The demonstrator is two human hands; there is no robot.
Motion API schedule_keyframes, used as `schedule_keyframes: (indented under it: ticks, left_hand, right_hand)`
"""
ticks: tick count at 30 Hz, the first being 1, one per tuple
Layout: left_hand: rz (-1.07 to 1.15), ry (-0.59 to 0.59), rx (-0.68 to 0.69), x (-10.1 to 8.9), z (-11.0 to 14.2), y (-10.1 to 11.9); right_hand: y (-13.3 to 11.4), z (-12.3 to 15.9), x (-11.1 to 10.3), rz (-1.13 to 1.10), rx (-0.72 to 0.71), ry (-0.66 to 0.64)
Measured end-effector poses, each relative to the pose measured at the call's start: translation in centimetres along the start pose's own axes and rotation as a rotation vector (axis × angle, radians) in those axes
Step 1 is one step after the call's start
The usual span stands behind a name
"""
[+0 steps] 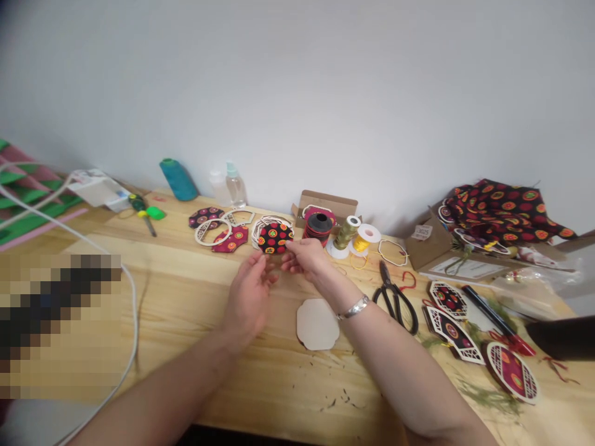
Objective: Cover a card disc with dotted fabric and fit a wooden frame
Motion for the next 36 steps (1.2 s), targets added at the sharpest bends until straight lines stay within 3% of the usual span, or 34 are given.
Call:
schedule_keyframes:
  ticks: [4,7,13,18,23,29,33,36]
  left_hand:
    - [0.252,-0.135,-0.257,2.2,0.5,-2.1]
    - [0.289,-0.215,-0.422,3.4,1.4,-3.3]
    - [0.124,-0.325,-0.352,4.3,1.8,-3.5]
    - [0.077,-0.424,-0.368,5.6,2.7,-3.7]
    - [0.054,-0.53,-0.426,6.6,3.3,-4.4]
    - [0.104,-0.515,-0.585,6.4,3.8,-5.8]
    - [0.021,-0.584,-0.497,6.6,3.4,-4.8]
    - [0.038,-0.555,-0.385,6.3,2.4,-3.1]
  right_hand:
    - [-0.5,2.8,0.2,-0.005,-0.075,-0.092]
    - [0.0,5.8,0.3,0.07,-0.102,-0.229]
    - [2.0,9.5,-3.1,0.284,-0.068,-0.249]
    - [2.4,9.3,-6.3,0.105,-0.119,-0.098]
    - [2.1,9.4,-6.6,0.151,-0.176,-0.058]
    - [1.7,10.0,-7.5,0.171,-0.212,0.024]
    - [1.6,10.1,-7.8,0.149,-0.229,0.032]
    - [0.9,10.5,-8.9,0.167,-0.28,0.099]
Point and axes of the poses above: each hand's wrist, its own z-axis away from the middle knuckle, its own x-axis out of the palm, y = z × x, the point moved 10 cm from there along -z, towards the middle knuckle, and after that the axes turned 13 degrees about -y, right-handed, at the moved point
